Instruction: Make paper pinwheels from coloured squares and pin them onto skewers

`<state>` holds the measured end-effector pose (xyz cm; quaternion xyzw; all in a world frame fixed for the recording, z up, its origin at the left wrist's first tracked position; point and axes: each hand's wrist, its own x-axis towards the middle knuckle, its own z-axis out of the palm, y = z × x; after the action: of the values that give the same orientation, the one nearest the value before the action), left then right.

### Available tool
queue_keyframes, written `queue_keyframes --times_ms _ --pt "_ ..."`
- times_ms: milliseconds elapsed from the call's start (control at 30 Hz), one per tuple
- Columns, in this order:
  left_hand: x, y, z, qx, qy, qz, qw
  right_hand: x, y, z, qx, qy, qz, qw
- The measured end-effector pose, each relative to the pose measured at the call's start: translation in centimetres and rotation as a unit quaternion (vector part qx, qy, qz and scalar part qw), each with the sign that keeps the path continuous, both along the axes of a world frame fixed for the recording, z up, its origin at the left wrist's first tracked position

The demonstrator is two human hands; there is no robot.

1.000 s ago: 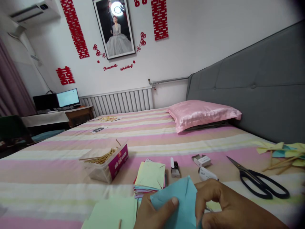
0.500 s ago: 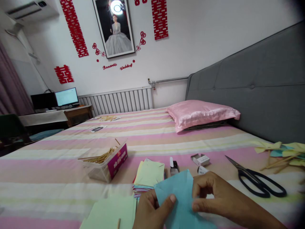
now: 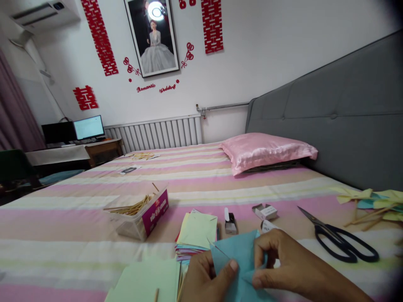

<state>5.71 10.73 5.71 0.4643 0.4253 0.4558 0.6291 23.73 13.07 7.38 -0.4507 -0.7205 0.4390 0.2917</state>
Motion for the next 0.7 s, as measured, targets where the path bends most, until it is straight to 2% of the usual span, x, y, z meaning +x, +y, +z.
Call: queue_keyframes --times_ms 100,333,500,700 --pt "0.2 -0.1 0.0 -0.006 -0.005 0.001 1.000 -0.2 -0.1 0.1 0.015 -0.017 -0.022 1.000" --pt "0.1 0.1 -0.5 0.004 0.065 -0.009 0.998 -0.4 0.0 -0.5 0.038 -0.038 -0.034 0.998" --pt "0.0 0.5 -1.7 0.016 0.063 0.044 0.997 -0.6 -0.2 0.1 0.033 -0.031 -0.048 0.998" --pt "0.8 0.9 -2.3 0.026 -0.025 0.117 0.992 -1.1 -0.1 0.5 0.031 0.078 -0.079 0.993"
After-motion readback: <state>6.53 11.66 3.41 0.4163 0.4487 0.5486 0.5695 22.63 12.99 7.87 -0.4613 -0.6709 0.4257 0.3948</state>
